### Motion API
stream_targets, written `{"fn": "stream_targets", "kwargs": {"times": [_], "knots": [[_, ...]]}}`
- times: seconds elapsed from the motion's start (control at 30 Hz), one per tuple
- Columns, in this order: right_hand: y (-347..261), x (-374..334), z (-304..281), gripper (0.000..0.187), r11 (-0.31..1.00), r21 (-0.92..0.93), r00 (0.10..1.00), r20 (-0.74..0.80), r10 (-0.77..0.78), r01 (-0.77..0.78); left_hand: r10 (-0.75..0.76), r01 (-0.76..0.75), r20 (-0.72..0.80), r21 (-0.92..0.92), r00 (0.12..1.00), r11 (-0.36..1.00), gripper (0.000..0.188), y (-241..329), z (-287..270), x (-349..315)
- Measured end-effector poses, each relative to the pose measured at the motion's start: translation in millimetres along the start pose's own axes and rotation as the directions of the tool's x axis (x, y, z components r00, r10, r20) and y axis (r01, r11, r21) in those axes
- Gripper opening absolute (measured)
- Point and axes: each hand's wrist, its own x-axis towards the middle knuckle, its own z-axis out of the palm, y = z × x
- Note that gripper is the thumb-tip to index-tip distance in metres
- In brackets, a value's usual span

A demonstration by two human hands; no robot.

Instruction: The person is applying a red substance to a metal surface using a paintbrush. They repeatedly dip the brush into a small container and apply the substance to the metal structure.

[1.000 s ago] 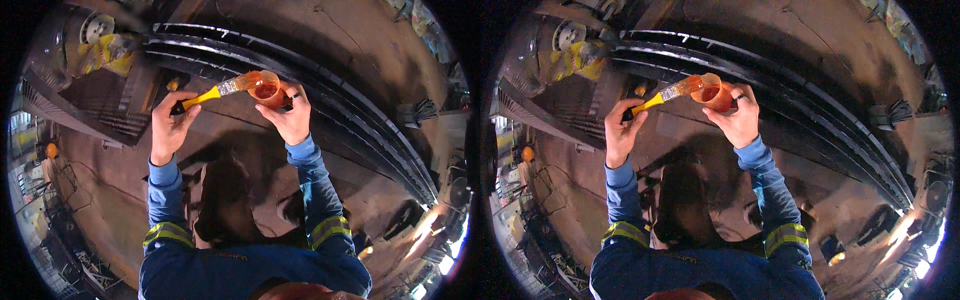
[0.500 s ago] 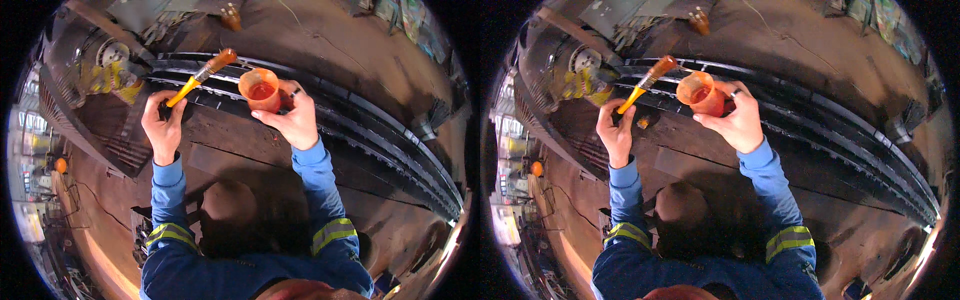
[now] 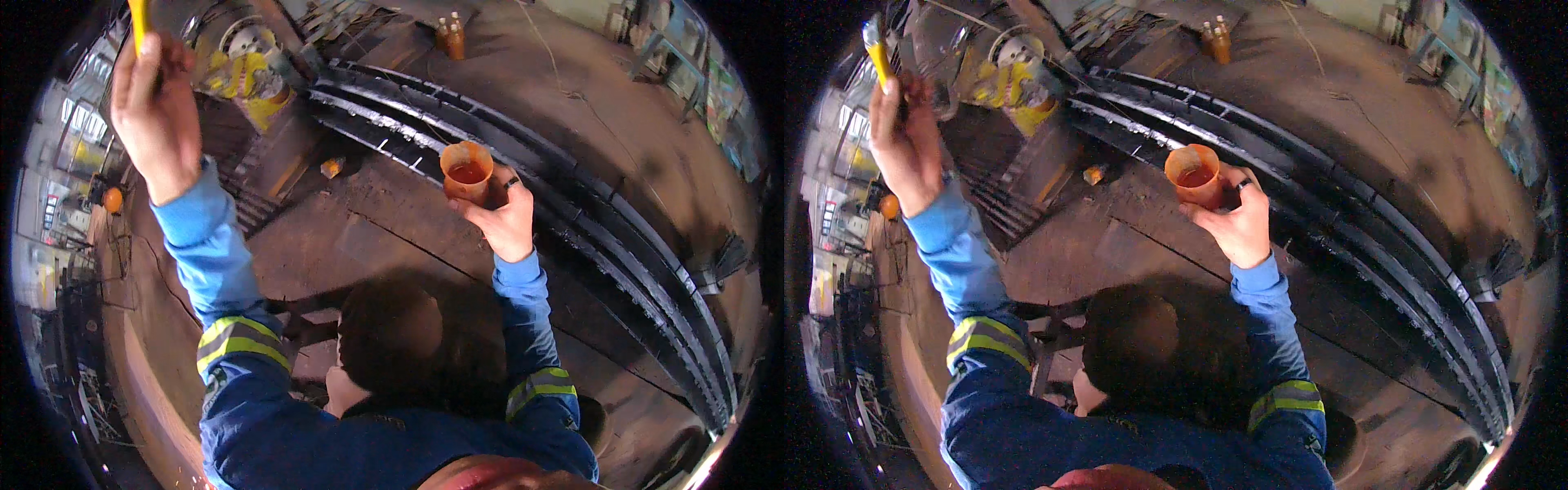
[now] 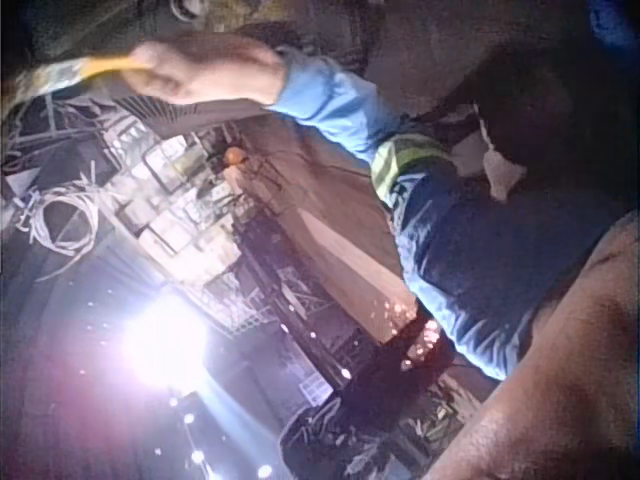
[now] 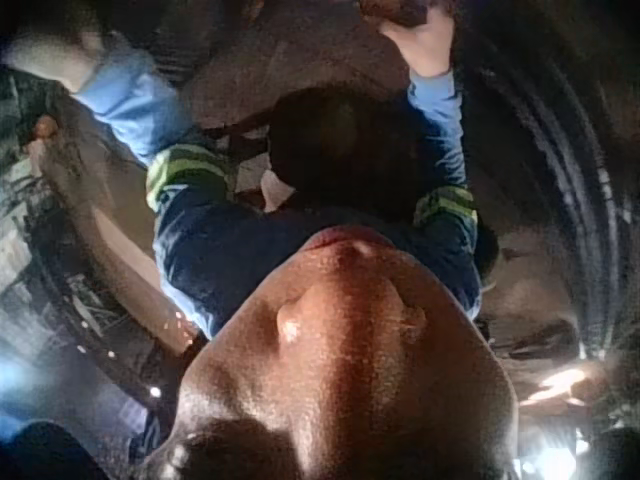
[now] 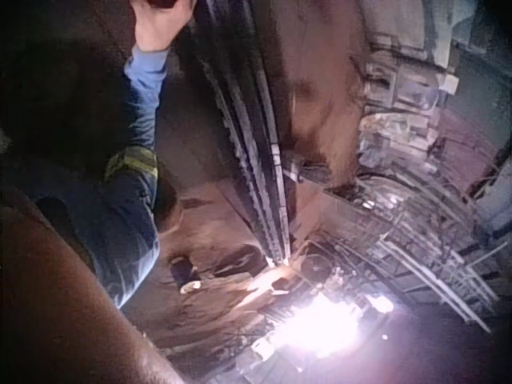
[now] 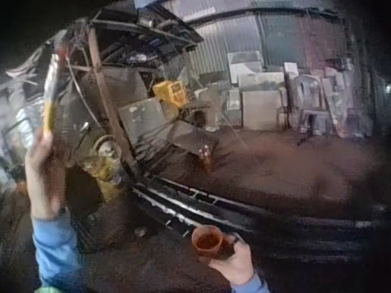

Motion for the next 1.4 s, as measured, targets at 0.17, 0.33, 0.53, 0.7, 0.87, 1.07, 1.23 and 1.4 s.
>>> {"fn": "stream_targets", "kwargs": {"times": [0.17,0.33,0.53,0.7,0.87,1.07,1.23,1.4], "knots": [[-8,-11,18,0.058,0.996,0.069,0.998,0.041,0.052,-0.055,-0.105,0.098,0.061,0.104,0.993,0.99,0.023,-15,-39,0],[-10,-9,18,0.059,0.998,0.041,0.997,0.063,0.047,-0.049,-0.443,0.444,-0.041,0.153,0.895,0.883,0.023,-103,-65,-89],[-22,-6,17,0.064,0.991,0.063,0.99,0.08,0.114,-0.119,-0.665,0.697,-0.276,0.029,0.694,0.716,0.019,-182,-111,-124],[-24,-3,29,0.062,0.981,0.064,0.98,0.095,0.177,-0.183,-0.543,0.682,-0.414,0.4,0.73,0.612,0.022,-278,-157,-95],[-27,19,25,0.065,0.982,-0.054,0.978,0.102,0.184,-0.179,-0.389,0.468,-0.399,0.879,0.83,0.096,0.036,-366,-175,-62],[-53,72,35,0.066,0.971,-0.074,0.972,0.041,0.23,-0.226,-0.381,0.461,-0.429,0.887,0.819,-0.008,0.048,-402,-170,-43],[-71,106,42,0.061,0.973,-0.05,0.975,-0.017,0.223,-0.224,-0.513,0.437,-0.306,0.886,0.802,0.157,0.038,-405,-129,-50],[-98,134,50,0.078,0.973,-0.126,0.978,-0.097,0.184,-0.196,-0.605,0.572,-0.323,0.773,0.728,0.275,0.034,-364,-136,-67]]}}
